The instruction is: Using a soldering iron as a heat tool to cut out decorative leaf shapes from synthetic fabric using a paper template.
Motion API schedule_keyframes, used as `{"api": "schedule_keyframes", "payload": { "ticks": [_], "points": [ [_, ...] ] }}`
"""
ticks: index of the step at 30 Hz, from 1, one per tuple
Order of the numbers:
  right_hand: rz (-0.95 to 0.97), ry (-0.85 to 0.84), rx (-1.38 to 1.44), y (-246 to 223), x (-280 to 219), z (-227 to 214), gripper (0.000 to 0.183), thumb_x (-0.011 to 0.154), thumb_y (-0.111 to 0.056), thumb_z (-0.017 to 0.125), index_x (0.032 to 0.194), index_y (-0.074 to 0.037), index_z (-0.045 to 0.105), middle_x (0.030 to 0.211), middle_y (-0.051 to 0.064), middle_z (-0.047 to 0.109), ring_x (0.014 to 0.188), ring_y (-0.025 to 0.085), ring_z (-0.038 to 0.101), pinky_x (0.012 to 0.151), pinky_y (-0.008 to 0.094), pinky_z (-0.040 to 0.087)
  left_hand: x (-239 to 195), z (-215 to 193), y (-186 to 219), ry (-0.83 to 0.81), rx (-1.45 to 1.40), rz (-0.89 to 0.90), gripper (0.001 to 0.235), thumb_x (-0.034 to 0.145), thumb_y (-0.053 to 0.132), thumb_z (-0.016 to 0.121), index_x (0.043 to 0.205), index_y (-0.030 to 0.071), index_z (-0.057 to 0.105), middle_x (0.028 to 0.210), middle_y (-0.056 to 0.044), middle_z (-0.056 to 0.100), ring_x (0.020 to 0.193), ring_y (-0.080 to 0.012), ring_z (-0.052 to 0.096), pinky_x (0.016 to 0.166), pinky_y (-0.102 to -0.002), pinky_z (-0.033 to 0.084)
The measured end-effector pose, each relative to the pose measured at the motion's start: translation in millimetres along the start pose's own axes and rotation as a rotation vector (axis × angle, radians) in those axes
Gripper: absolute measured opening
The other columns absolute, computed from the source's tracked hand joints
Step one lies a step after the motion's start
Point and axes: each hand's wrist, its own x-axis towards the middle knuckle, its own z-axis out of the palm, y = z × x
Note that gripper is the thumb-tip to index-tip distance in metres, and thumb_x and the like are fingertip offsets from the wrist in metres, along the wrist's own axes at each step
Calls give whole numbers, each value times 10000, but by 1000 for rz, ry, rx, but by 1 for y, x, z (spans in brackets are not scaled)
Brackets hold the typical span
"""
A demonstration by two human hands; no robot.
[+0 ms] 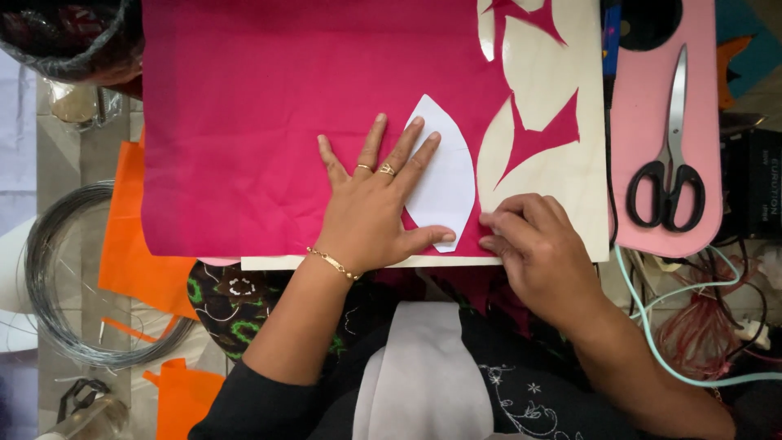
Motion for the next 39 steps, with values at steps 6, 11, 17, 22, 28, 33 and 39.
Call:
{"api": "schedule_keyframes", "payload": {
  "ticks": [6, 11, 17, 22, 28, 33, 39],
  "points": [
    [60, 100, 59, -3, 0, -2, 262, 872, 37, 618, 1131, -3, 613, 1016, 141, 532, 917, 271, 559, 746, 343, 500, -4, 3, -1, 122, -84, 51, 941, 737, 817, 414, 1454, 215, 320, 1530, 62, 228, 1424, -306, 114, 964, -782, -5],
    [-27, 56, -104, -3, 3, 8, 244, 815, -88, 714, 1053, -101, 666, 1055, 138, 559, 888, 304, 506, 794, 405, 465, -4, 2, 0, 88, -46, 56, 899, 771, 792, 415, 1476, 263, 240, 1541, 92, 195, 1427, -320, 85, 961, -784, 1],
    [0, 74, -76, -1, 0, 9, 295, 852, -153, 678, 1126, -54, 632, 1069, 120, 567, 928, 296, 499, 844, 390, 460, -5, 2, -2, 77, -36, 63, 891, 781, 780, 420, 1481, 264, 225, 1549, 59, 181, 1428, -318, 107, 972, -772, 21],
    [-2, 79, -68, -1, 0, 10, 289, 848, -143, 686, 1121, -62, 638, 1074, 126, 567, 942, 295, 498, 847, 380, 465, -6, 1, -3, 87, -27, 82, 881, 787, 782, 399, 1480, 265, 232, 1545, 68, 195, 1427, -320, 110, 973, -770, 19],
    [-17, 42, -140, 1, -1, 11, 272, 866, -134, 657, 1134, -181, 653, 1168, 142, 541, 953, 323, 489, 852, 415, 461, -5, 3, -4, 91, -36, 83, 878, 781, 787, 413, 1478, 285, 231, 1543, 86, 202, 1429, -319, 123, 986, -757, 4],
    [-47, 33, -188, 1, -2, 12, 254, 885, -161, 651, 1136, -205, 654, 1179, 138, 549, 944, 327, 471, 841, 425, 465, -4, 3, -5, 49, -55, 70, 861, 796, 774, 422, 1481, 296, 210, 1550, 70, 164, 1428, -317, 100, 979, -755, -4],
    [-46, 25, -217, 2, -2, 13, 248, 889, -197, 647, 1136, -213, 656, 1183, 128, 541, 943, 325, 469, 830, 430, 456, -5, 4, -5, 61, -47, 66, 845, 803, 782, 392, 1481, 313, 209, 1557, 20, 150, 1431, -315, 108, 988, -749, -1]
  ]
}}
